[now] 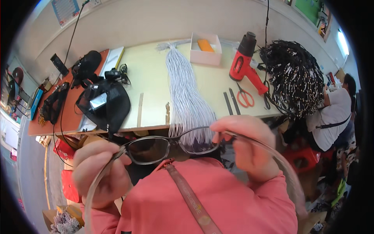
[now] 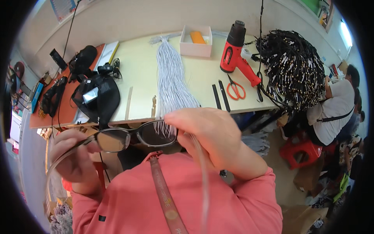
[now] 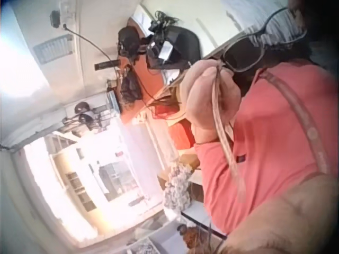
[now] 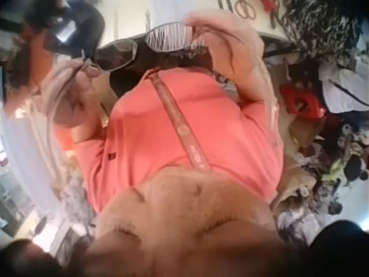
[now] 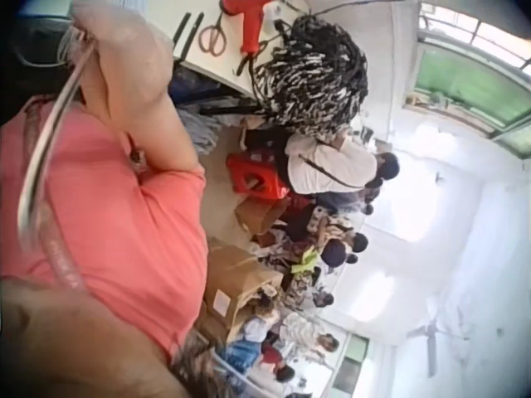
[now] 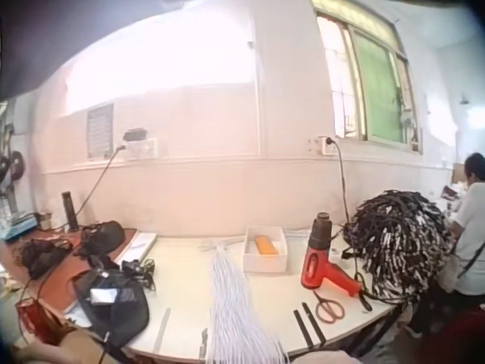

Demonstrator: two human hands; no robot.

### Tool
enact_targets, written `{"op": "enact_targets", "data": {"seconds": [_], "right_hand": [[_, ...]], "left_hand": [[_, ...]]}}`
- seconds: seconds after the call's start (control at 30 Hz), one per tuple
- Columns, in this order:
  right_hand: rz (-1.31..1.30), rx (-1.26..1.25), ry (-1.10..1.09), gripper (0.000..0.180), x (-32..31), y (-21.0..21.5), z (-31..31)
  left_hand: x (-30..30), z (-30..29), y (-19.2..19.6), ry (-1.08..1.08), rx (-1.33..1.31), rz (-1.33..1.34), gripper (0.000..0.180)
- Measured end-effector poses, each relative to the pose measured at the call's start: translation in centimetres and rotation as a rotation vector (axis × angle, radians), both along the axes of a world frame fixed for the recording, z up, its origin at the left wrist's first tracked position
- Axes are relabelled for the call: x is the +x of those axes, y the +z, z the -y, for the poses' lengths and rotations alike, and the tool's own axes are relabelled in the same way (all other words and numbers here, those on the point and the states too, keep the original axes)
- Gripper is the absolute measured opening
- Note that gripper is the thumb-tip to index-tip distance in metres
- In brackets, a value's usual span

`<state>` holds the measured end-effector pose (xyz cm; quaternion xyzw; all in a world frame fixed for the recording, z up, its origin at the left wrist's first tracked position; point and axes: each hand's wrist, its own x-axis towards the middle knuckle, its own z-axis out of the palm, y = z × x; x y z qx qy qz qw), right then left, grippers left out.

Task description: The person places an adapter onto a wall outlet, puts on eyeglasses, and separates individual strands from a large bundle of wires with ring terminals by hand.

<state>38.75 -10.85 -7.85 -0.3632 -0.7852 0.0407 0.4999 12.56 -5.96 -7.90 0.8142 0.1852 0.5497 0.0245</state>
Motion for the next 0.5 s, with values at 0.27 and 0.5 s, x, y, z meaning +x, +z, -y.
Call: {"op": "enact_targets", "data": {"seconds": [0.27,0.5], "right_hand": [[-0.191,0.326,-0.004,0.02,-0.6,0.5,1.5],[-0.047,0.339,-0.04,0.031,-0.2,1.1,2.0]], "left_hand": [[1.4,0.6,1.1,-0.129,0.213,0.172,0.02],[2.5,0.2,1.0,-0.055,0.249,0.308,0.019]]}}
